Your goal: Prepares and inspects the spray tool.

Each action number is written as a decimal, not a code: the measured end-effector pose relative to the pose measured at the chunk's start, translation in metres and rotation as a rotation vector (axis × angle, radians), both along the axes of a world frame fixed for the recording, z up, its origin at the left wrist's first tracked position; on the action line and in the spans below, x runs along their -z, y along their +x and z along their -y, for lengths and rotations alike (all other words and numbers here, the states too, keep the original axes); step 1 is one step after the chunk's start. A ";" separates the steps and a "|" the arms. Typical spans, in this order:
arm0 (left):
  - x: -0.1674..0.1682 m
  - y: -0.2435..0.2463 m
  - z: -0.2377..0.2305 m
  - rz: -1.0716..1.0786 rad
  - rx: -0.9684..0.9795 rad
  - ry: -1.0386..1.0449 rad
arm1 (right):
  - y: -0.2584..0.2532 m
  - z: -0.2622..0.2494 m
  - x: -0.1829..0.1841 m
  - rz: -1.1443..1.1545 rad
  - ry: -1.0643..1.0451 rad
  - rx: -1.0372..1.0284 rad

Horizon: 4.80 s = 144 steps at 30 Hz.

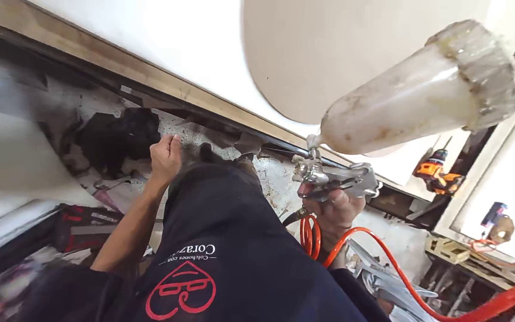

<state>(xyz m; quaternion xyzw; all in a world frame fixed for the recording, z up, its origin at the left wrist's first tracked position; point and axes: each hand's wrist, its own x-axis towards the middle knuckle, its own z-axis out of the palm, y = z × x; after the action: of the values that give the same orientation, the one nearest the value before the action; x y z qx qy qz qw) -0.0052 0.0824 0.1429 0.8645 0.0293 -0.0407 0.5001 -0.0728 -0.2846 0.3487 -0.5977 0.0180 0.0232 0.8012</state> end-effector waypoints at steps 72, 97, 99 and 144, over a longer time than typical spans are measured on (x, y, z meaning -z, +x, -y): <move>0.031 -0.044 -0.104 -0.152 0.398 0.401 | 0.008 -0.012 0.001 0.111 -0.078 -0.048; 0.054 -0.097 -0.084 -0.296 -0.009 0.371 | 0.007 -0.008 0.000 0.107 -0.061 -0.083; 0.057 -0.095 -0.089 -0.361 0.002 0.440 | 0.007 -0.007 0.001 0.107 -0.050 -0.077; -0.103 -0.009 0.018 -0.203 0.226 -0.716 | 0.003 -0.010 0.003 0.183 -0.084 -0.062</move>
<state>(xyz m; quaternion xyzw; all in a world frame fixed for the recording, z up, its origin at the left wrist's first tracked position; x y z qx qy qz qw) -0.0140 0.0649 0.2459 0.6245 -0.0327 -0.1884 0.7572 -0.0696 -0.2746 0.3454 -0.6307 -0.0728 -0.0076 0.7726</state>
